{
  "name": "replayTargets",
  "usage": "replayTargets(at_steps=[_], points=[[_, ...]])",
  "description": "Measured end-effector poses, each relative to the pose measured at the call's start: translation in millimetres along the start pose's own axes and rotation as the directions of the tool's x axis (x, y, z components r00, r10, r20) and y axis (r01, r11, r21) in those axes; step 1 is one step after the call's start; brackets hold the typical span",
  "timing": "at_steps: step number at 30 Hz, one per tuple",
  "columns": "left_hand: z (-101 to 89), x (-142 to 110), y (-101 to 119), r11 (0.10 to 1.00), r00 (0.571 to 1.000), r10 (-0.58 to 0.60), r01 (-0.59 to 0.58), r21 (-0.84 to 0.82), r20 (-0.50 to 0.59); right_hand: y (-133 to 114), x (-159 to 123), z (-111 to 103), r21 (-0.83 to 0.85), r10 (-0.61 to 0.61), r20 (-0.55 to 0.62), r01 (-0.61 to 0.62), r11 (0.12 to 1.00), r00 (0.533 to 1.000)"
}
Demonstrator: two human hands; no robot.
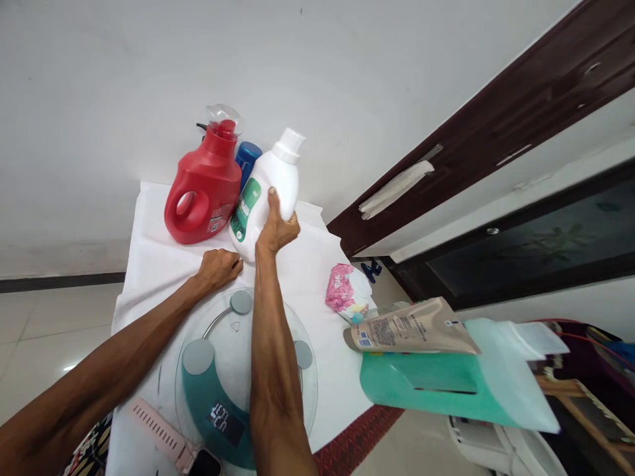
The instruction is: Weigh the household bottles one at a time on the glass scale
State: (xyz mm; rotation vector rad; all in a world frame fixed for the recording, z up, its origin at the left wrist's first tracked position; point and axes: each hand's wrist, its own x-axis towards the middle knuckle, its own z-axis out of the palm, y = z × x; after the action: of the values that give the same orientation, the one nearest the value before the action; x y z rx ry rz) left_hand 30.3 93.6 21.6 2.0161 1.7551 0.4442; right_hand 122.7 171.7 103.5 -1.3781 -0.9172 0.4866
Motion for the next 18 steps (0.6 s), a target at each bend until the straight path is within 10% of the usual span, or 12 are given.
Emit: replayTargets(at_steps=[9, 14, 18], points=[[-9.7, 0, 3, 0.985, 0.999, -0.002, -0.005, 0.175, 0.035, 0, -24, -21, -0.313, -0.109, 0.220, 0.176, 0.933, 0.969], [-12.9, -3, 3, 0.984, 0.999, 0.005, -0.011, 0.177, 0.038, 8, 15, -92, -0.487, -0.136, 0.140, 0.188, 0.853, 0.981], [-13.7, -3, 5, 0.985, 0.999, 0.010, -0.017, 0.173, 0.042, 27, 68, -157, -0.829, -0.039, -0.004, 0.019, 0.559, 0.999]])
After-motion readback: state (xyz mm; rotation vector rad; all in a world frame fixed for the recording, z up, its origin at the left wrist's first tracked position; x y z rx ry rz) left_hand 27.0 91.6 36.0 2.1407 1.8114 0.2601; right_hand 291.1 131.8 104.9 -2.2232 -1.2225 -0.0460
